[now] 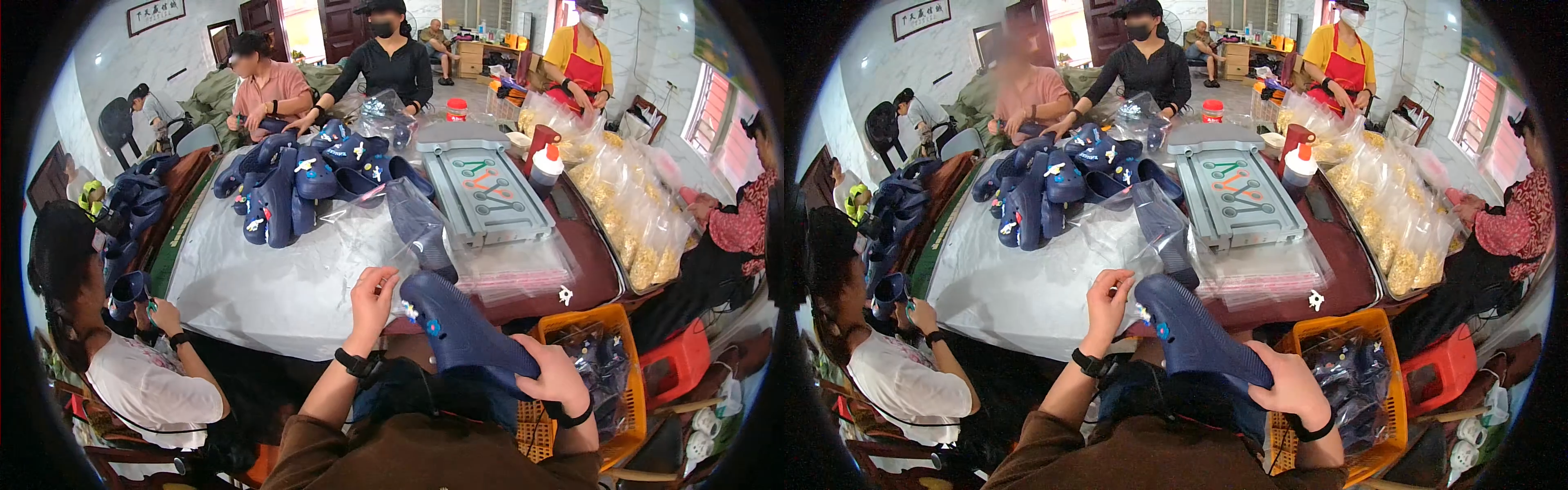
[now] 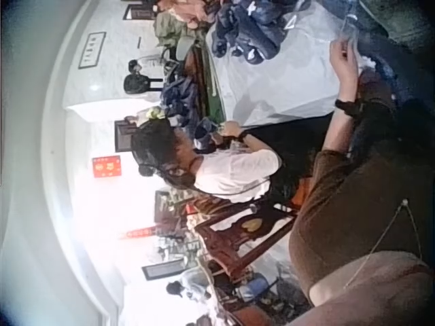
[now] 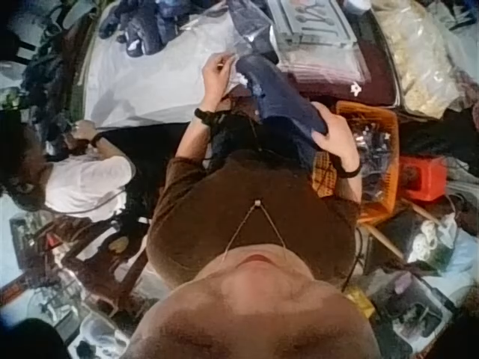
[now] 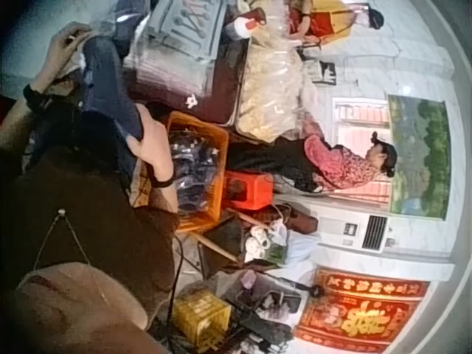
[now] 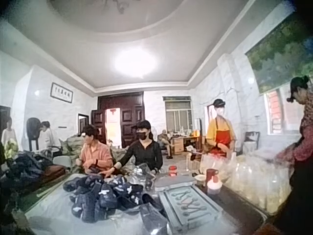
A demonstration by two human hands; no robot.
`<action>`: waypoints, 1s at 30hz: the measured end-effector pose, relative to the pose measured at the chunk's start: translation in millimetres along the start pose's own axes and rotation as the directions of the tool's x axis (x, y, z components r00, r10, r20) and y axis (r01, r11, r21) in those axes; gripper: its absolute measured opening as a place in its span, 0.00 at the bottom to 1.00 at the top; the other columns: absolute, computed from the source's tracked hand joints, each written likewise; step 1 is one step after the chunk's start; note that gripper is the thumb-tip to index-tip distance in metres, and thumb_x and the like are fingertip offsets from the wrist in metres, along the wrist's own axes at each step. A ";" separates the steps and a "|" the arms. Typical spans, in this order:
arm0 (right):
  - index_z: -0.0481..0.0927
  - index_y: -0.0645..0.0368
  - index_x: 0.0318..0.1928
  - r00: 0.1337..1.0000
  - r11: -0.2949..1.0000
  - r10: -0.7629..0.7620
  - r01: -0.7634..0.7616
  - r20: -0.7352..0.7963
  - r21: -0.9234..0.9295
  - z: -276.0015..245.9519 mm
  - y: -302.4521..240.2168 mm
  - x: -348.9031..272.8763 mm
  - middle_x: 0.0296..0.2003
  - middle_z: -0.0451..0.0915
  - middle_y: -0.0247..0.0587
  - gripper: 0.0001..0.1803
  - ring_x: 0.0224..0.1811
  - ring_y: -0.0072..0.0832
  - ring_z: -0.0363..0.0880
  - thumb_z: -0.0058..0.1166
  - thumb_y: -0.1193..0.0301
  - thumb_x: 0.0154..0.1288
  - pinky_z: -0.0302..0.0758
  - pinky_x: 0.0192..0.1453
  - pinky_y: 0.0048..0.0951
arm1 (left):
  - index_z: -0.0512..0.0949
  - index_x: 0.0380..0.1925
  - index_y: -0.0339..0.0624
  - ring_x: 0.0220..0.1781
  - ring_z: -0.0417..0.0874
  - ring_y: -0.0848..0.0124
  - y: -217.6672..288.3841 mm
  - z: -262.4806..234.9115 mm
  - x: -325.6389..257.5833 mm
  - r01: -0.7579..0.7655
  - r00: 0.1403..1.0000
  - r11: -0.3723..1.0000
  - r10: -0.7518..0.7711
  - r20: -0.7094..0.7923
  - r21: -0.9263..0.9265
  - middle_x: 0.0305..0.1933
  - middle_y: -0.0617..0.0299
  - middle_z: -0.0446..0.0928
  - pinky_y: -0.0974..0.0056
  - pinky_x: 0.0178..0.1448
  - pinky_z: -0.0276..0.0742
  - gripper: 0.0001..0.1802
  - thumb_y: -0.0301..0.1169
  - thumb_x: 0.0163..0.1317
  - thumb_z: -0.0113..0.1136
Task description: Packing pairs of blue shoes into plastic bags for finishing.
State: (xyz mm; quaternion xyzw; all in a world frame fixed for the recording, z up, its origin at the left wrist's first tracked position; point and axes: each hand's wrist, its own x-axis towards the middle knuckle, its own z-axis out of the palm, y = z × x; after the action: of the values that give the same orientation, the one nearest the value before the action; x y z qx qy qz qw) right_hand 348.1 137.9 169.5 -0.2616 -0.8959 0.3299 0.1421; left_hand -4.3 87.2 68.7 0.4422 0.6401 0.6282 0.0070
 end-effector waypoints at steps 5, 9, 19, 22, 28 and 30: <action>0.70 0.56 0.64 0.990 0.982 0.014 -0.041 -0.143 -0.184 27.5 -10.6 12.5 0.40 0.83 0.59 0.38 0.42 0.58 0.83 0.63 0.66 0.50 0.80 0.46 0.50 | 0.86 0.42 0.37 0.32 0.74 0.76 6.1 4.3 -1.1 -0.050 0.999 0.999 0.050 -0.017 -0.001 0.34 0.62 0.76 0.70 0.35 0.70 0.07 0.23 0.64 0.68; 0.69 0.54 0.66 0.994 0.990 0.024 -0.038 -0.104 -0.133 42.3 -21.3 22.5 0.39 0.83 0.59 0.38 0.41 0.58 0.83 0.62 0.66 0.51 0.80 0.46 0.51 | 0.87 0.42 0.40 0.28 0.72 0.73 11.8 9.6 -2.3 -0.035 0.999 0.999 0.035 0.012 -0.035 0.32 0.62 0.73 0.67 0.33 0.69 0.08 0.25 0.63 0.69; 0.71 0.64 0.65 0.961 0.985 -0.032 -0.015 -0.273 -0.170 64.2 -23.9 65.0 0.40 0.85 0.62 0.36 0.41 0.58 0.84 0.61 0.66 0.54 0.81 0.48 0.51 | 0.88 0.45 0.41 0.33 0.76 0.72 22.1 2.1 6.6 -0.128 0.992 0.992 0.128 -0.010 -0.021 0.31 0.61 0.75 0.68 0.37 0.70 0.11 0.21 0.64 0.65; 0.72 0.66 0.64 0.959 0.992 0.062 -0.089 -0.278 -0.087 67.7 -18.8 76.3 0.43 0.84 0.63 0.36 0.43 0.57 0.85 0.61 0.65 0.54 0.81 0.48 0.50 | 0.88 0.47 0.42 0.33 0.74 0.72 17.5 -2.7 5.8 -0.111 0.994 0.993 0.111 0.016 -0.029 0.31 0.61 0.74 0.69 0.38 0.70 0.12 0.21 0.65 0.64; 0.72 0.65 0.64 0.931 0.990 0.017 -0.067 -0.365 -0.124 80.4 -26.2 85.8 0.42 0.84 0.64 0.35 0.44 0.57 0.84 0.61 0.65 0.56 0.81 0.49 0.51 | 0.88 0.49 0.43 0.33 0.76 0.72 14.4 -6.2 3.4 0.001 1.000 0.998 0.000 0.007 -0.062 0.33 0.60 0.76 0.68 0.38 0.71 0.14 0.21 0.65 0.65; 0.73 0.65 0.64 0.943 0.974 0.030 -0.102 -0.332 -0.202 80.7 -21.3 96.9 0.41 0.84 0.62 0.35 0.43 0.57 0.84 0.62 0.65 0.55 0.81 0.49 0.52 | 0.88 0.49 0.43 0.33 0.76 0.72 20.3 -10.3 4.3 -0.030 0.999 0.996 0.031 0.017 -0.083 0.33 0.60 0.76 0.69 0.37 0.70 0.13 0.22 0.65 0.64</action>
State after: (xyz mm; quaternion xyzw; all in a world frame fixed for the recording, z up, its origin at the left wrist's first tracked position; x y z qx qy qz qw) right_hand 225.9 136.9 131.7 -0.3564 -0.8812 0.1871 0.2479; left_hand -1.4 77.8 89.6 0.4571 0.6066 0.6501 0.0217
